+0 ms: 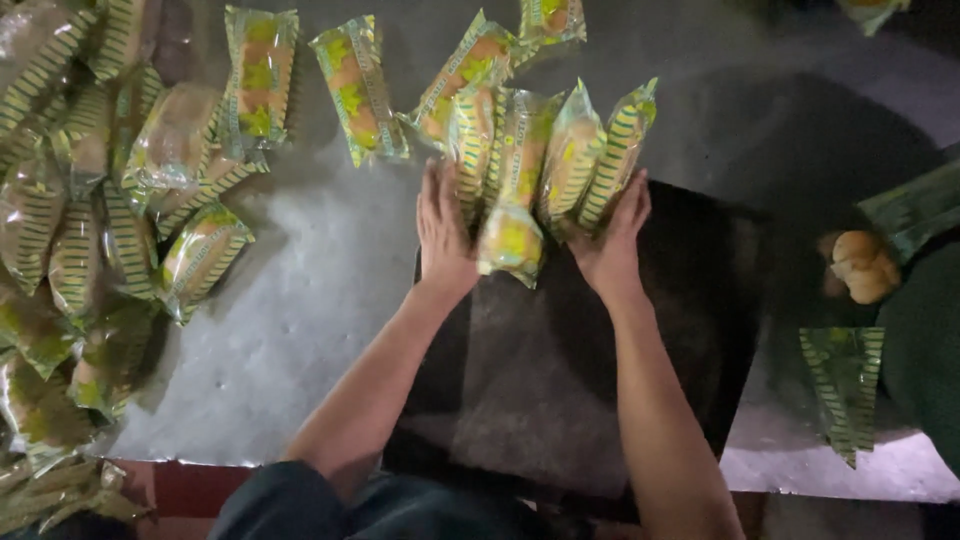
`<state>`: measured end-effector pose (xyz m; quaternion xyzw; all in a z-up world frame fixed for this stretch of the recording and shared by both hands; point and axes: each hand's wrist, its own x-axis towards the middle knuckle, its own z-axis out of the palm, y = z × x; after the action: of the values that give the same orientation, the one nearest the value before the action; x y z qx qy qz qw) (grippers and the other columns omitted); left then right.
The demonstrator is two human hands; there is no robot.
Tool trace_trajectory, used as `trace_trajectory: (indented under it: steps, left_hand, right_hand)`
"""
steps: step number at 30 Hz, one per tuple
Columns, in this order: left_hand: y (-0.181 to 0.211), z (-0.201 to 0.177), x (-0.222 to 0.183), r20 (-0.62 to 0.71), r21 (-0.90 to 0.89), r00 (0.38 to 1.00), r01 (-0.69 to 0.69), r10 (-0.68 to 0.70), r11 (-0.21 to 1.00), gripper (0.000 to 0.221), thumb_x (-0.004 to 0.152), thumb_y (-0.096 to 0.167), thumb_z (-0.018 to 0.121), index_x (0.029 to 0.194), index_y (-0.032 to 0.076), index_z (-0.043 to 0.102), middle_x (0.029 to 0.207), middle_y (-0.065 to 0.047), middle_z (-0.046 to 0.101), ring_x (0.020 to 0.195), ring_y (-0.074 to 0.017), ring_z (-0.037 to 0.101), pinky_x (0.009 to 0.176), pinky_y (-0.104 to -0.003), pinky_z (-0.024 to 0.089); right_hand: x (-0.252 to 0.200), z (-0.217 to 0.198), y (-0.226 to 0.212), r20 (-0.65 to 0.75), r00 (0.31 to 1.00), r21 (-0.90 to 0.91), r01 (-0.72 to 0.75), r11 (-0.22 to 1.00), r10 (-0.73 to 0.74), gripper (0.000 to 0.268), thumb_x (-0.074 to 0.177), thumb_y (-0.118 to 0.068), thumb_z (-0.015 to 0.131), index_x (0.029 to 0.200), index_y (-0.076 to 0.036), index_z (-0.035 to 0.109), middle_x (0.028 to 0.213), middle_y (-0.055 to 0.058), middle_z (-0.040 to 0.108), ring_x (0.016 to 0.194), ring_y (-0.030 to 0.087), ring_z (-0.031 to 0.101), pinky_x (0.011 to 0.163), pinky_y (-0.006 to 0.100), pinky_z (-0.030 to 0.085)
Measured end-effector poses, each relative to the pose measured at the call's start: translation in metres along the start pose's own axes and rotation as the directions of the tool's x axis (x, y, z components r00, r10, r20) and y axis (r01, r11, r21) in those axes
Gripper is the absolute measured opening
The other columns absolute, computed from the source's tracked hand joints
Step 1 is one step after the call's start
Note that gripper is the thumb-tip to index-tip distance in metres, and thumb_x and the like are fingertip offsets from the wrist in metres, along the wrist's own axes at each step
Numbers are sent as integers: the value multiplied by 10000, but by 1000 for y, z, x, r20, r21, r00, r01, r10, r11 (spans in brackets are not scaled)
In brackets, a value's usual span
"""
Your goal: The person arranges multiple small, individually wrapped packages on a metal table. They pick up groups of packages, align them, and place them onto a dark tray, repeating this process to fill the tray.
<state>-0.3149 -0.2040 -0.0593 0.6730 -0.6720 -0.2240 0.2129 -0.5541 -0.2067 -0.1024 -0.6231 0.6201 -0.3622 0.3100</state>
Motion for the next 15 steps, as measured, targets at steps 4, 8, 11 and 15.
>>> trace_trajectory:
  steps: [4, 8, 11, 15]
  left_hand:
    - [-2, 20, -22, -198, -142, 978, 33, -61, 989, 762, 921, 270, 637, 1604, 189, 307, 1654, -148, 179, 1532, -338, 255, 1264, -483, 203]
    - [6, 20, -14, -163, -96, 986, -34, 18, 995, 759, 920, 275, 698, 1582, 218, 331, 1637, -101, 184, 1504, -311, 292, 1218, -485, 237]
    - [2, 16, -13, -122, -59, 988, -103, 95, 993, 571, 928, 284, 652, 1469, 244, 472, 1606, -62, 249, 1416, -304, 373, 1158, -489, 304]
    - [-6, 16, -7, -152, -66, 979, -144, 133, 987, 486, 871, 223, 637, 1351, 243, 567, 1539, -22, 360, 1285, -285, 483, 1055, -475, 403]
  right_hand:
    - [-32, -12, -47, -259, 962, -97, 64, 993, -87, 784, 904, -189, 784, 1519, -77, 311, 1334, 222, 305, 1227, 414, 344, 1040, 554, 367]
    - [-71, 34, -66, -136, 974, -186, 153, 971, -180, 973, 544, -180, 860, 1456, -84, 536, 1243, 194, 485, 1143, 411, 547, 970, 509, 468]
    - [-62, 51, -79, -168, 980, -85, 98, 991, -112, 794, 820, -135, 727, 1539, -48, 402, 1261, 259, 497, 1141, 500, 568, 948, 530, 481]
    - [-63, 58, -66, -215, 964, -319, 83, 944, -157, 668, 811, -211, 706, 1440, -109, 506, 1222, 151, 551, 1025, 378, 607, 823, 500, 466]
